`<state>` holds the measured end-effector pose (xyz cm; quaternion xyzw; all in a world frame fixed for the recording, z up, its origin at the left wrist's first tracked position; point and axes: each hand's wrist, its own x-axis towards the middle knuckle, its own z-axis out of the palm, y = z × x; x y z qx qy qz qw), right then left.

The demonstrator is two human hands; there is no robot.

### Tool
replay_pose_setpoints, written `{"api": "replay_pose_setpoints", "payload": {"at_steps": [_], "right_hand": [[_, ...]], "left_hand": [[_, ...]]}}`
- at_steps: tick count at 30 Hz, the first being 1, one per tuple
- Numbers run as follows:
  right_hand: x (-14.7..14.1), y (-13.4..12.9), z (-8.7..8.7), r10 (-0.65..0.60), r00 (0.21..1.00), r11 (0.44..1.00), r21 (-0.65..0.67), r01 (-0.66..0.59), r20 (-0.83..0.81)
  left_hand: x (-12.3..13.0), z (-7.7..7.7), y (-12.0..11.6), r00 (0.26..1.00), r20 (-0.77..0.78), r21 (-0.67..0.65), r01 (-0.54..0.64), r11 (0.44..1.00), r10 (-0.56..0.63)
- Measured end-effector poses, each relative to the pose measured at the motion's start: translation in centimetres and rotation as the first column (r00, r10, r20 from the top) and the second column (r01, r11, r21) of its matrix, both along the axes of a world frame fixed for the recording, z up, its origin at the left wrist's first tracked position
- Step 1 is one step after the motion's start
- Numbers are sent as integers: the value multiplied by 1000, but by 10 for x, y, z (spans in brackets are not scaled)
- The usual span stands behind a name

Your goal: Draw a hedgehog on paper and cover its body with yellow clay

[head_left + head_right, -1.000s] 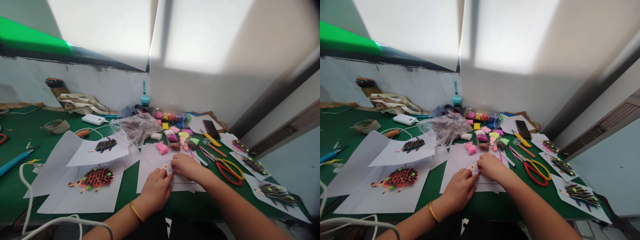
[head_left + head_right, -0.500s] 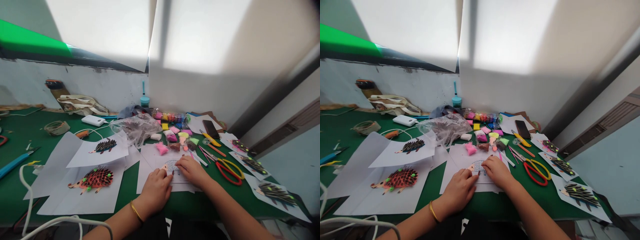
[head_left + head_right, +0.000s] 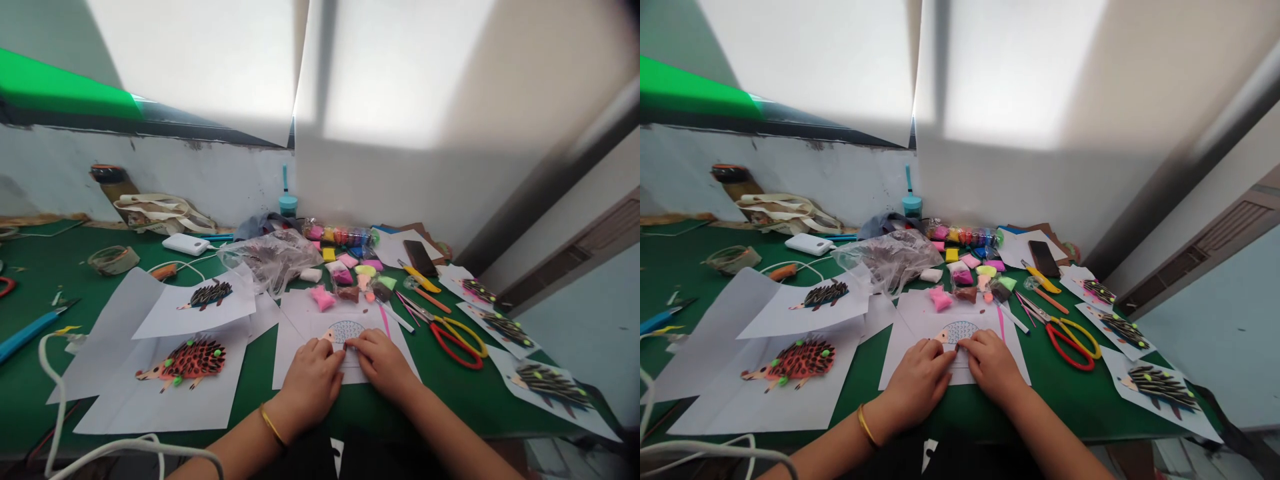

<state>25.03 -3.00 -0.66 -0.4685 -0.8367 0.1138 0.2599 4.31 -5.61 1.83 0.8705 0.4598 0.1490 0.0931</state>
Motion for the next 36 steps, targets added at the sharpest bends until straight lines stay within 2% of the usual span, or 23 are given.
{"api": "replay_pose_setpoints", "payload": {"at_steps": [24,36], "right_hand": [[-3,-3,2,2,998,1000,-2,-2,57],[0,-3,0,-2,1000,1000,-2,2,-28]], "left_hand": [[0,1,0,1000,26,-27,-2,1000,2],[2,0,0,1000,-19,-1,-13,1000,13]]}}
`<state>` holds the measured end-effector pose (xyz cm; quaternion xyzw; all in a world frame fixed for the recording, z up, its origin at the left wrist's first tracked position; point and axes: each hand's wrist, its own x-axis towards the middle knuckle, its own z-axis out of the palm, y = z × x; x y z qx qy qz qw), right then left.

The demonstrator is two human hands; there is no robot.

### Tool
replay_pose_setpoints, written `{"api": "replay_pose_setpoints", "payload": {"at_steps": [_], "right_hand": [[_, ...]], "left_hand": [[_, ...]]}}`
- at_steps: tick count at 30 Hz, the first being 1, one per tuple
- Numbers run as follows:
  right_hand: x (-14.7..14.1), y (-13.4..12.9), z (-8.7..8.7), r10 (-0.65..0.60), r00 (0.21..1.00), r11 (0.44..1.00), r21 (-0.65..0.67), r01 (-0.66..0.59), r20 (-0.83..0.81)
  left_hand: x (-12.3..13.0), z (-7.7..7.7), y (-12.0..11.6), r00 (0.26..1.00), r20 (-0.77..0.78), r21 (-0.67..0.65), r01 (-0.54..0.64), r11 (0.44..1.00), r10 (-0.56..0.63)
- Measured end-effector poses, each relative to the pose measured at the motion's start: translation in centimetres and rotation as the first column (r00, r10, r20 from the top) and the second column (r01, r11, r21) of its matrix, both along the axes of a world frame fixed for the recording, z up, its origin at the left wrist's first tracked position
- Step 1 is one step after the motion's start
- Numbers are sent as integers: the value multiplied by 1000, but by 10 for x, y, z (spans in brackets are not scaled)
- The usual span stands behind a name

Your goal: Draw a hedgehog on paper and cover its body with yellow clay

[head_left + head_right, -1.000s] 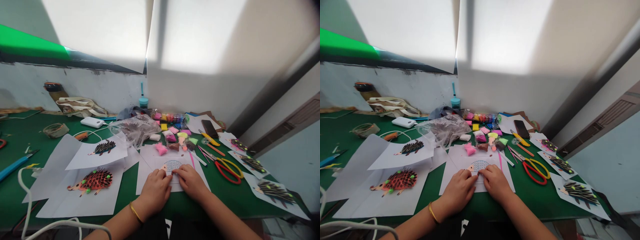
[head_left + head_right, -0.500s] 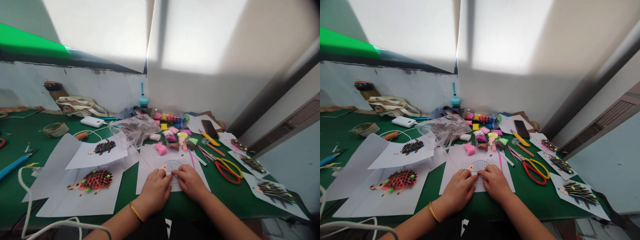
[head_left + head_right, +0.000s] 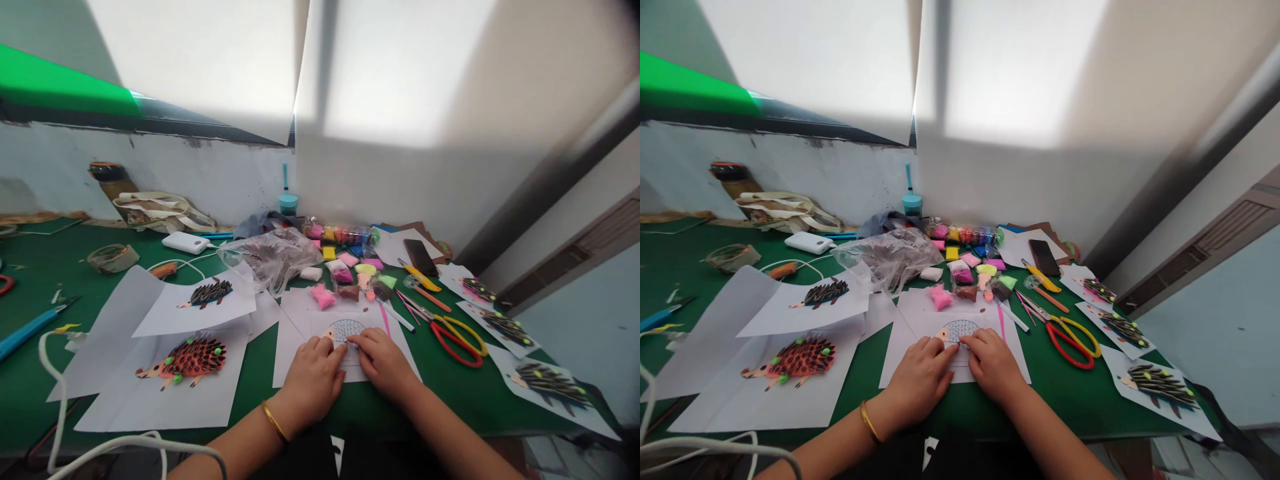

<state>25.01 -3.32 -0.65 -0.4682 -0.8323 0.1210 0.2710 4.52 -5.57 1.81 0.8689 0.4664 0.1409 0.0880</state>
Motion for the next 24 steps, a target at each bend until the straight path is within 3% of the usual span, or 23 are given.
{"api": "replay_pose_setpoints", "payload": {"at_steps": [11,19,24], "right_hand": [[-1,1,0,3,998,1000,-5,-3,62],[0,0,1,1,1000,1000,-1,-1,17],[-3,0,3,10,997,1000,-17,-8,70]], "left_hand": [[2,-3,0,1000,-31,35,-1,999,2],[-1,-4,2,997,78,-13,-17,1000,18],[-1,-4,1,999,50,-16,-20,1000,21]]}}
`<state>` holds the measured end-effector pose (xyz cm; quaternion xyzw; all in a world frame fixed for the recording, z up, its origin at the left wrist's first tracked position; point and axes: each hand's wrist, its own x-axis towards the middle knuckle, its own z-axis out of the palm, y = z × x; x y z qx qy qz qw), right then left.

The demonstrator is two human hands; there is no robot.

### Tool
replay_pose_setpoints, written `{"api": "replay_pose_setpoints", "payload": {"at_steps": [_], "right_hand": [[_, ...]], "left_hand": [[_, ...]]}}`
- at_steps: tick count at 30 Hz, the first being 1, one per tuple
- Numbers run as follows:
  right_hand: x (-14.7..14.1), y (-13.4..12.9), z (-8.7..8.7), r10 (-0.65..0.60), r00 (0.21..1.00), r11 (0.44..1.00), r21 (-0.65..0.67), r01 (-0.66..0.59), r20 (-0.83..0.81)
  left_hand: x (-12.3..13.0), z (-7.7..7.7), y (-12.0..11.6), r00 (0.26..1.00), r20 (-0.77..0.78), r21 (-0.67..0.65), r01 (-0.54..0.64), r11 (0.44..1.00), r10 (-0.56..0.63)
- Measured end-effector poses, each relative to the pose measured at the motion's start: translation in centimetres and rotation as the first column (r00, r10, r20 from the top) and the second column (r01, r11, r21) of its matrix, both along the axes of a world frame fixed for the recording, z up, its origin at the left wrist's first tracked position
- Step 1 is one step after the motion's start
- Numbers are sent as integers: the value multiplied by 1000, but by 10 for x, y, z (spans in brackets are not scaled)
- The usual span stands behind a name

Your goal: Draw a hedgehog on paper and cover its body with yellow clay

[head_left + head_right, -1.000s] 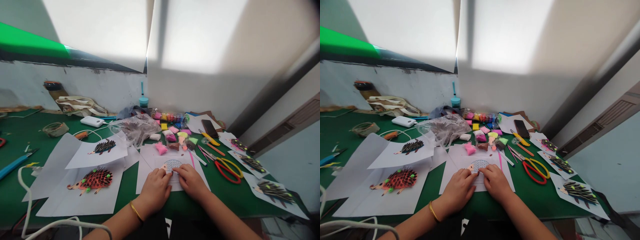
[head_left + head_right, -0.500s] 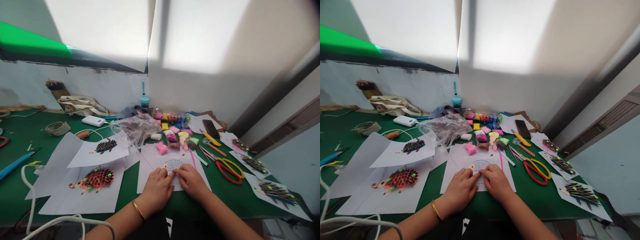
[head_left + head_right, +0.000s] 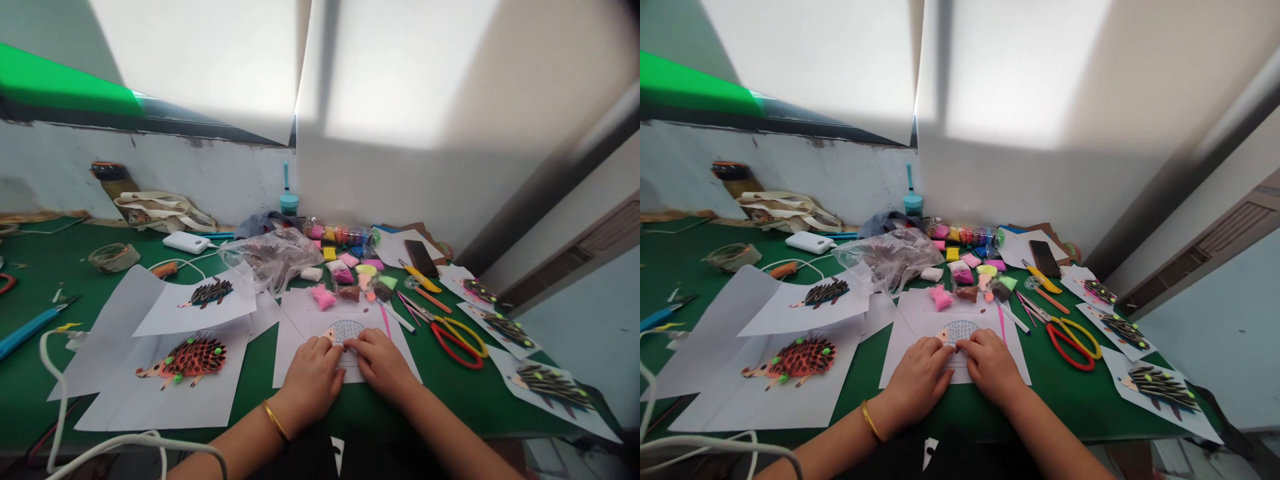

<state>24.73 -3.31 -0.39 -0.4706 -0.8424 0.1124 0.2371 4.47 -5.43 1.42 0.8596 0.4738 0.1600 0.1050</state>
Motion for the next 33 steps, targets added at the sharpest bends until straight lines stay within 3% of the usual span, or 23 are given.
{"api": "replay_pose_setpoints", "payload": {"at_steps": [8,33], "right_hand": [[2,1,-3,0,998,1000,4,0,-59],[2,-3,-4,54,998,994,94,-51,-27]], "left_hand": [[0,3,1,1000,-13,2,0,1000,0],[0,-2,1,1000,4,23,-19,1000,18]]}}
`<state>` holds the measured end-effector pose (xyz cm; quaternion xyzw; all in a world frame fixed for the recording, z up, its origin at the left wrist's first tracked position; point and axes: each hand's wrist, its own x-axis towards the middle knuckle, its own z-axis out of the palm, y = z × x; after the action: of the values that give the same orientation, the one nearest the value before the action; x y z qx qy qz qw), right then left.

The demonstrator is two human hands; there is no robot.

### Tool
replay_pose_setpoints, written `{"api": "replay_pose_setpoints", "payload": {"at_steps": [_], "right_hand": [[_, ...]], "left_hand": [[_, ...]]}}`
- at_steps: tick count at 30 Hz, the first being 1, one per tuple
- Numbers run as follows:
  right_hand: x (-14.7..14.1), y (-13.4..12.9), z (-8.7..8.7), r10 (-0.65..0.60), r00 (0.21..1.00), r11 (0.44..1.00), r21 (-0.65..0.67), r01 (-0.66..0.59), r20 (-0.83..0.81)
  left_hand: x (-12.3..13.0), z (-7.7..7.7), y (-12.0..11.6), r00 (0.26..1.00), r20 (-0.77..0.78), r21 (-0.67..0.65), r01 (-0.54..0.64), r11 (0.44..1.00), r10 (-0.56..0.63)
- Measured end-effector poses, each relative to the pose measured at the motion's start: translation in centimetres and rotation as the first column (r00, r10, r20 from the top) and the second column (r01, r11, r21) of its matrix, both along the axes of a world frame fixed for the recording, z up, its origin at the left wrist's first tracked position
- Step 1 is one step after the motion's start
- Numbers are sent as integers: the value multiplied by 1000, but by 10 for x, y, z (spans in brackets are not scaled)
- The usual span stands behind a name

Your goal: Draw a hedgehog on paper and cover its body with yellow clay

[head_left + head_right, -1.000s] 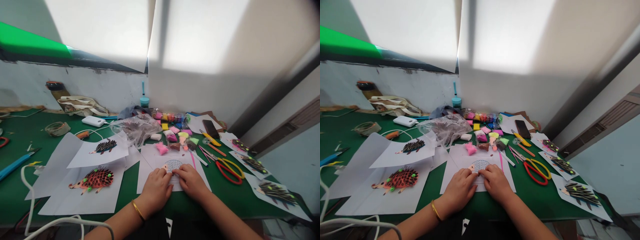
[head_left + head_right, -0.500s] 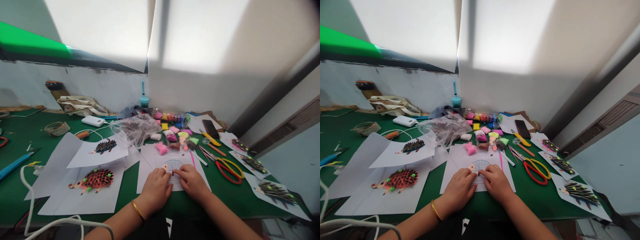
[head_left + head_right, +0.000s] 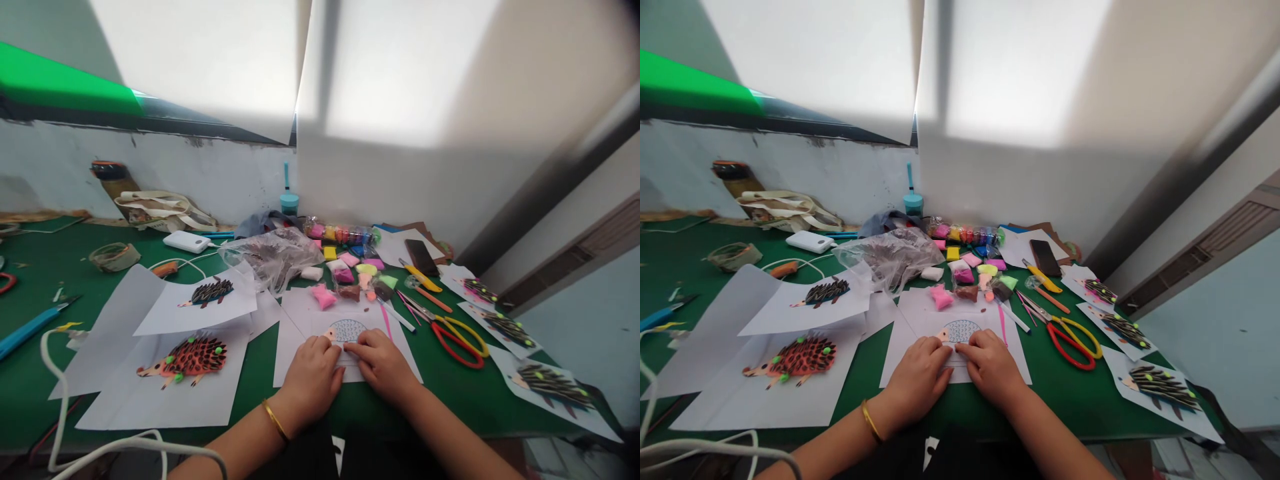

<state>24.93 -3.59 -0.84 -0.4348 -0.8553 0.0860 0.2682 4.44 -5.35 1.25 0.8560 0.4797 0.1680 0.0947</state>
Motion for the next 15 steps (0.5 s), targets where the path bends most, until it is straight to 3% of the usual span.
{"api": "replay_pose_setpoints", "payload": {"at_steps": [15], "right_hand": [[0,-1,2,39,999,999,1,-39,7]], "left_hand": [[1,3,0,1000,4,-24,-7,1000,7]]}}
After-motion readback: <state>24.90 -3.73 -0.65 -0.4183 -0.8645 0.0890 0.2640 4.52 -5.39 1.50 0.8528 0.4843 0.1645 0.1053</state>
